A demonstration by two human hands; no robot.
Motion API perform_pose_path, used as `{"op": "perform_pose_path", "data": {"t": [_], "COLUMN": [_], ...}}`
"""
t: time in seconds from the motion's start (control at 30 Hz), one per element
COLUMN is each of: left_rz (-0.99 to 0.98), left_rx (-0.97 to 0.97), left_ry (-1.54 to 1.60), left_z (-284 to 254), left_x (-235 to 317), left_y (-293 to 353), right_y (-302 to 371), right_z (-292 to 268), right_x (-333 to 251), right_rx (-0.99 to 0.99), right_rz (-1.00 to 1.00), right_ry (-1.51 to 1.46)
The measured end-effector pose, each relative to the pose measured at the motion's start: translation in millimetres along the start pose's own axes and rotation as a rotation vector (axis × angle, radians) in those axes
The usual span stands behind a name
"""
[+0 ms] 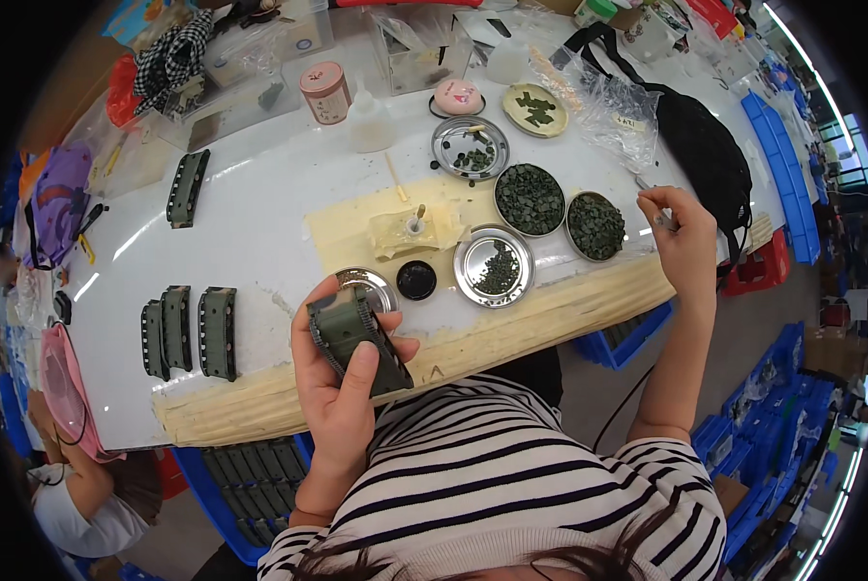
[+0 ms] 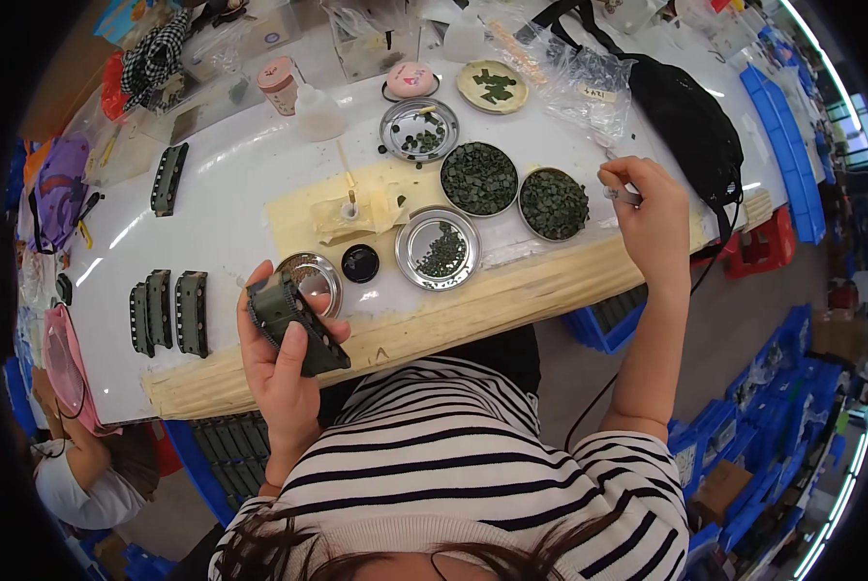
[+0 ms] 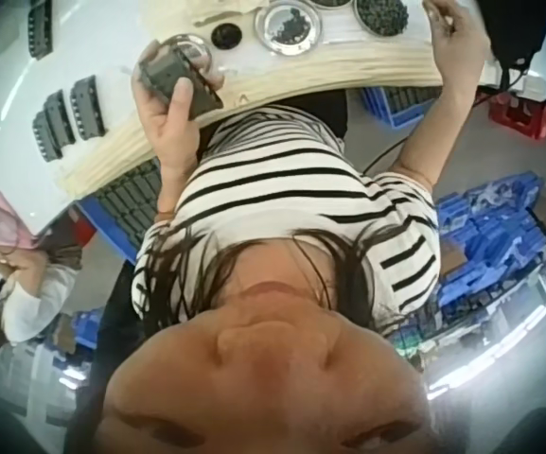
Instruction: Assembling and detailing small toy tank models at a workbench using precise tools.
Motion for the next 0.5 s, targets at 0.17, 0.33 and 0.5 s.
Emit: {"op": "perform_pose_path", "data": {"t": [0.17, 0.33, 0.5], "left_rz": [-0.011, -0.030, -0.027], "left_rx": [0.009, -0.001, -0.025], "left_ry": [-0.002, 0.008, 0.010], "left_z": [-0.8, -1.6, -3.2], "left_x": [0.1, -0.3, -1.8], "left_y": [-0.4, -0.6, -0.1], "right_y": [6.3, 6.5, 2.9], "right_z": [-6.2, -2.4, 3.7], "right_x": [23.1, 16.5, 22.6], "right_rx": [-0.269, -0.406, -0.435], "right_rz": [0.196, 0.249, 0.270], "right_ry": [-0.076, -0.153, -0.181]}}
Point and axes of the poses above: each hand's wrist, its own y-axis away from the middle knuckle, its own z-axis out of the palm, x = y × z, the point moved 1 cm from there along -y, towards the middle knuckle, and after that the axes turned 2 degrees about -y, right-handed, at the moved point
